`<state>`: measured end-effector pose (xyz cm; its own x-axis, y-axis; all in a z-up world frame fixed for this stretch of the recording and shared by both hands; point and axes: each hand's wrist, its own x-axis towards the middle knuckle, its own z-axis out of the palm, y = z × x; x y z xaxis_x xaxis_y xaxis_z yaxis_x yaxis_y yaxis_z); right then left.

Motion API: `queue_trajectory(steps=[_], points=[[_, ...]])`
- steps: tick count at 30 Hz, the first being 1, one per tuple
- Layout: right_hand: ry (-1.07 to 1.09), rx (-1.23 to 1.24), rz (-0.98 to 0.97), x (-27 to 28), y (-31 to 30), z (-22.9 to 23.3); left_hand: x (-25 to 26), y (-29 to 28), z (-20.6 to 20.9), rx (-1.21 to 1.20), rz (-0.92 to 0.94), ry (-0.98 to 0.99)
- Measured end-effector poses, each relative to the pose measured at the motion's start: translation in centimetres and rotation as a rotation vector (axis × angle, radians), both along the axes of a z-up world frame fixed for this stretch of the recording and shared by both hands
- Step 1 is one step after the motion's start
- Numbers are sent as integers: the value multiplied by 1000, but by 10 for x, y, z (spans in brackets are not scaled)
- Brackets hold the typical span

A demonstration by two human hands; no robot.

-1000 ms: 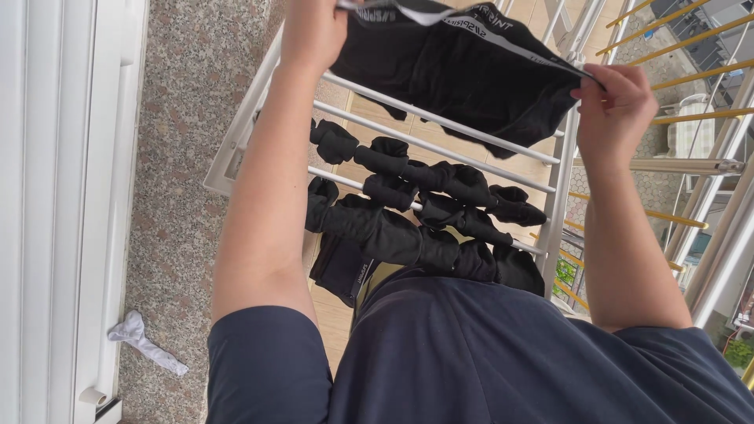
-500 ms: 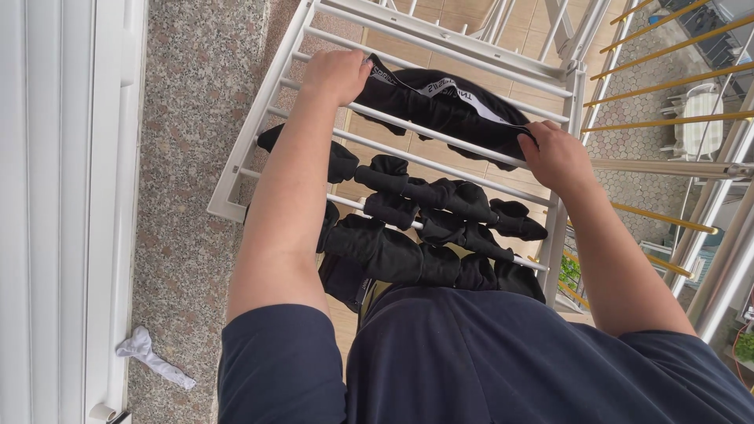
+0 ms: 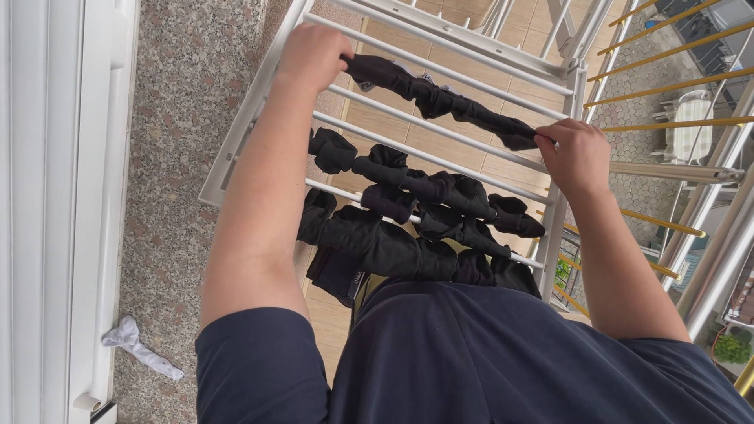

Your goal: The person repeatedly picks up black socks and a pair of black shorts from a pile on the floor, unfolds them, and hangs them on a white metal drying rack. The person continues this process until the pile is empty and the rack is filled with the items.

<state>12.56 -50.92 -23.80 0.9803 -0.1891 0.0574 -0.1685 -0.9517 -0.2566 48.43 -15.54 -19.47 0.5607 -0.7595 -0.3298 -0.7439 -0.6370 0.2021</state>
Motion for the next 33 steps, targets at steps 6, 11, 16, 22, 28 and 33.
queue_trajectory(steps=[6,11,16,22,28,33], points=[[11,-146,34,-14,-10,-2,10,22,-24,29,-60,-480],[-20,-259,54,-19,-15,-7,-17,4,21,-111,-11,-463],[-64,-97,14,-35,4,27,-68,17,68,-230,25,-455],[-370,158,56,-66,81,119,-185,58,179,-697,-90,-424],[-676,347,249,-95,197,184,-294,139,203,-1045,4,-393],[-785,519,514,-123,274,172,-382,212,155,-1128,311,-363]])
